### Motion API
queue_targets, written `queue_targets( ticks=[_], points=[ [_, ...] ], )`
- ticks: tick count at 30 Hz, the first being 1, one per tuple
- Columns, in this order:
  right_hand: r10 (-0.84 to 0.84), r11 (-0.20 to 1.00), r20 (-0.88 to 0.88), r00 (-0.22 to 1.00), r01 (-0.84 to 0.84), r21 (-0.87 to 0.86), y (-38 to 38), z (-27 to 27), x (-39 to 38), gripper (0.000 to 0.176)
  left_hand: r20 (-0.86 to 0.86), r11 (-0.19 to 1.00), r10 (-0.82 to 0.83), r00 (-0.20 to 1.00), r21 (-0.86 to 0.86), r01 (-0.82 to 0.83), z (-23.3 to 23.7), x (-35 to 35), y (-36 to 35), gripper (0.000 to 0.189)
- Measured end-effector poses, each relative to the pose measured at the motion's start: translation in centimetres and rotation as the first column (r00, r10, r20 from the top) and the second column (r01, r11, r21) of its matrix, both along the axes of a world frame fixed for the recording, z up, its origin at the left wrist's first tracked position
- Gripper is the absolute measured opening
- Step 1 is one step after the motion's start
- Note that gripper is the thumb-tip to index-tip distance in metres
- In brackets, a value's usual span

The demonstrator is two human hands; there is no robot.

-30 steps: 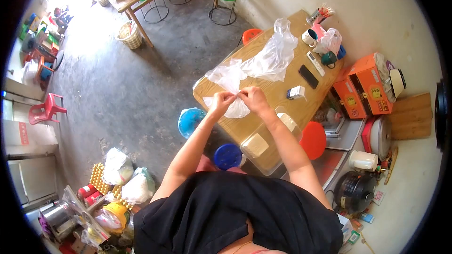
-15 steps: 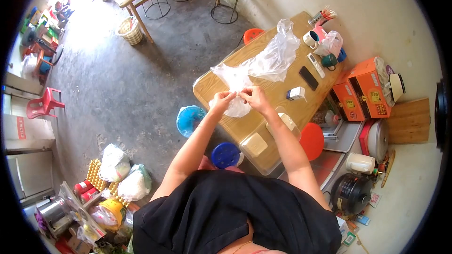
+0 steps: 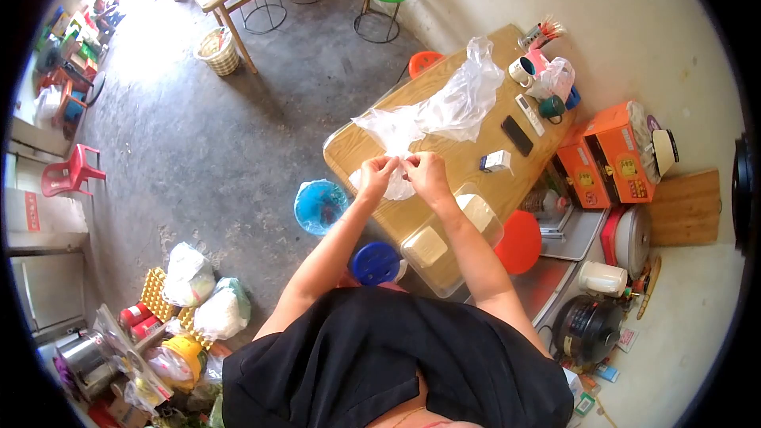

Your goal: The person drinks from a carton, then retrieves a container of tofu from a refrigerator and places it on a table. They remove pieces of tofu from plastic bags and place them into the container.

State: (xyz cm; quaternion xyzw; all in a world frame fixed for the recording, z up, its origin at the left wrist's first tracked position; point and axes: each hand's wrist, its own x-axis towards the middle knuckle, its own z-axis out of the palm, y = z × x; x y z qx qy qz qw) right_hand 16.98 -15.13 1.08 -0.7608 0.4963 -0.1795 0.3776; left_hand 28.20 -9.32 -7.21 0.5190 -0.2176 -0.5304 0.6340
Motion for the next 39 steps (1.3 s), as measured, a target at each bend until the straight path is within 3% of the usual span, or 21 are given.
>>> queue_targets(
  ticks=[2,4,7,11,13,15,16,17,18,19,21,28,39],
  points=[
    [0.010,1.000,-0.036,0.999,-0.010,0.008,-0.1,0.4,0.1,0.018,0.026,1.000,0.021,0.999,-0.014,-0.021,0.8,-0.2,0.3,0.026],
    [0.020,1.000,-0.072,0.997,-0.018,0.018,-0.1,1.2,0.3,0.020,0.215,0.999,0.048,0.975,0.009,-0.051,1.7,-0.5,0.5,0.025],
    [0.028,1.000,-0.148,0.989,-0.028,-0.003,-0.2,1.5,0.6,0.022,0.346,0.996,0.078,0.935,0.008,-0.086,1.9,-0.9,0.5,0.025],
    [0.053,0.987,-0.210,0.976,-0.082,-0.135,-0.5,0.7,0.6,0.020,0.430,0.996,0.069,0.900,0.021,-0.086,2.4,-0.9,0.4,0.026],
    [0.041,0.982,-0.242,0.969,-0.084,-0.170,-0.6,0.6,0.6,0.019,0.386,0.998,0.060,0.920,0.010,-0.069,3.1,-0.8,0.5,0.025],
    [0.051,0.999,-0.116,0.992,-0.049,0.016,-0.7,0.8,0.3,0.017,0.328,0.997,0.069,0.942,-0.005,-0.071,1.9,-0.4,0.0,0.025],
    [0.052,0.999,-0.117,0.992,-0.051,0.016,-0.7,0.9,0.2,0.017,0.269,0.997,0.075,0.960,-0.019,-0.073,1.3,-0.3,-0.2,0.024],
    [0.017,0.990,0.026,1.000,-0.020,0.143,-0.7,1.1,0.0,0.016,0.268,0.997,0.077,0.960,-0.019,-0.075,1.4,-0.3,-0.2,0.024],
    [-0.038,0.963,0.163,0.986,-0.007,0.270,-0.7,1.2,0.0,0.016,0.128,0.997,0.075,0.989,-0.017,-0.073,1.5,-0.3,-0.3,0.024],
    [-0.038,0.963,0.163,0.986,-0.008,0.269,-0.8,1.4,-0.1,0.016,-0.014,0.997,0.071,0.997,-0.015,-0.071,1.7,-0.3,-0.3,0.023],
    [-0.029,0.952,0.145,0.989,-0.017,0.307,-0.9,1.5,-0.1,0.015,-0.077,0.999,0.046,0.996,-0.006,-0.046,1.1,-0.1,-0.4,0.023],
    [-0.057,0.947,0.192,0.980,-0.008,0.322,-0.6,1.3,0.1,0.014,-0.270,1.000,-0.010,0.963,-0.013,0.007,-0.4,0.1,-0.5,0.024],
    [0.000,0.988,-0.013,1.000,0.002,0.156,-0.4,1.9,1.1,0.018,-0.208,0.999,0.040,0.977,0.009,-0.039,-0.4,-0.5,-0.1,0.024]
  ],
)
